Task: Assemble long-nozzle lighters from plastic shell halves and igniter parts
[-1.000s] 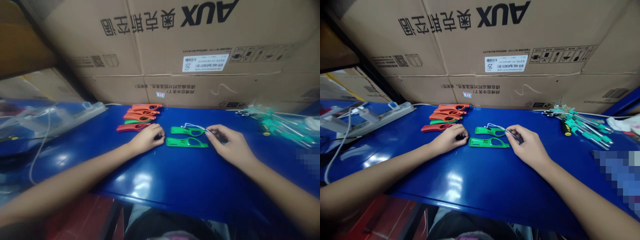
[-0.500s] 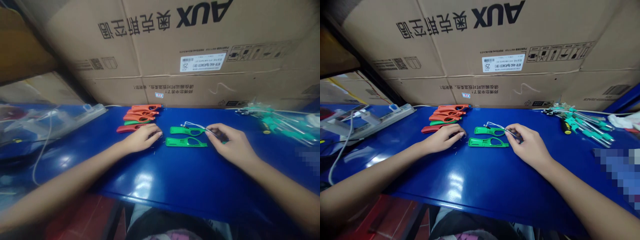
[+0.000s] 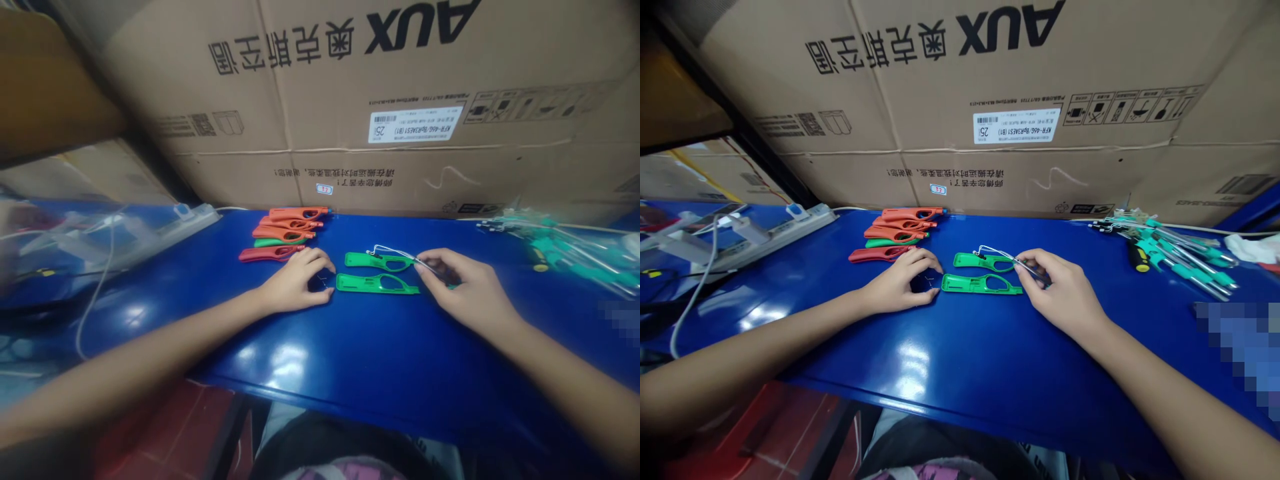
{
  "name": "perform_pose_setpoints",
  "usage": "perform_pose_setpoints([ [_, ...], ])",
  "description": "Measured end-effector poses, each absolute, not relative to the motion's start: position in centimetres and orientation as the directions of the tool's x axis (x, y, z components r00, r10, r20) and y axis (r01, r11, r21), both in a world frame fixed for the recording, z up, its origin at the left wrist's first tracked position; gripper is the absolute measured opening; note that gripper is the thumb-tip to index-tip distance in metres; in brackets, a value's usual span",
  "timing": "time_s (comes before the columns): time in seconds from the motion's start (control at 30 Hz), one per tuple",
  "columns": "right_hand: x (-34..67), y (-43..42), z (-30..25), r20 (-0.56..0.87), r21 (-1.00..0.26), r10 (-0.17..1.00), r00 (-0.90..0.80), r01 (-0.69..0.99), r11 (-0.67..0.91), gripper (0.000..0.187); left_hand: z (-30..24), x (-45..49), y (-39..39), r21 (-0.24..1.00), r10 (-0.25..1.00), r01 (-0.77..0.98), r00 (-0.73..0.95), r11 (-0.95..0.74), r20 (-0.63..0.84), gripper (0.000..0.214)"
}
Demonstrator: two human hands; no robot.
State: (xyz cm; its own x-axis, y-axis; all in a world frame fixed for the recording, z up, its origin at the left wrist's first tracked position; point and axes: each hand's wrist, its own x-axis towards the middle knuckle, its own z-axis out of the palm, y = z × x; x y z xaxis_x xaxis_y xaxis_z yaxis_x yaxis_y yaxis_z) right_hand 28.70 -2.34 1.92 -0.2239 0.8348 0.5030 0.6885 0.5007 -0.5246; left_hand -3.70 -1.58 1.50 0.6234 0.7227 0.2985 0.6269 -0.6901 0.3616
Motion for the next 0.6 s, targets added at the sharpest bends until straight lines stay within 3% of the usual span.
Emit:
perform_pose_setpoints([
  [0.4,28.8,-2.5,2.1,0.5,-0.504,0.835,-0.229,0.708,0.496,0.015,1.0,-3.8,1.9,0.412,0.748,0.624,0.562,-0.664,0.353,0.012],
  [0.6,28.9,-2.6,2.2,0.482,-0.512,0.846,-0.23,0.709,0.485,0.014,2.0,-4.0,0.5,0.473,0.768,0.608,0.554,-0.638,0.323,0.023],
])
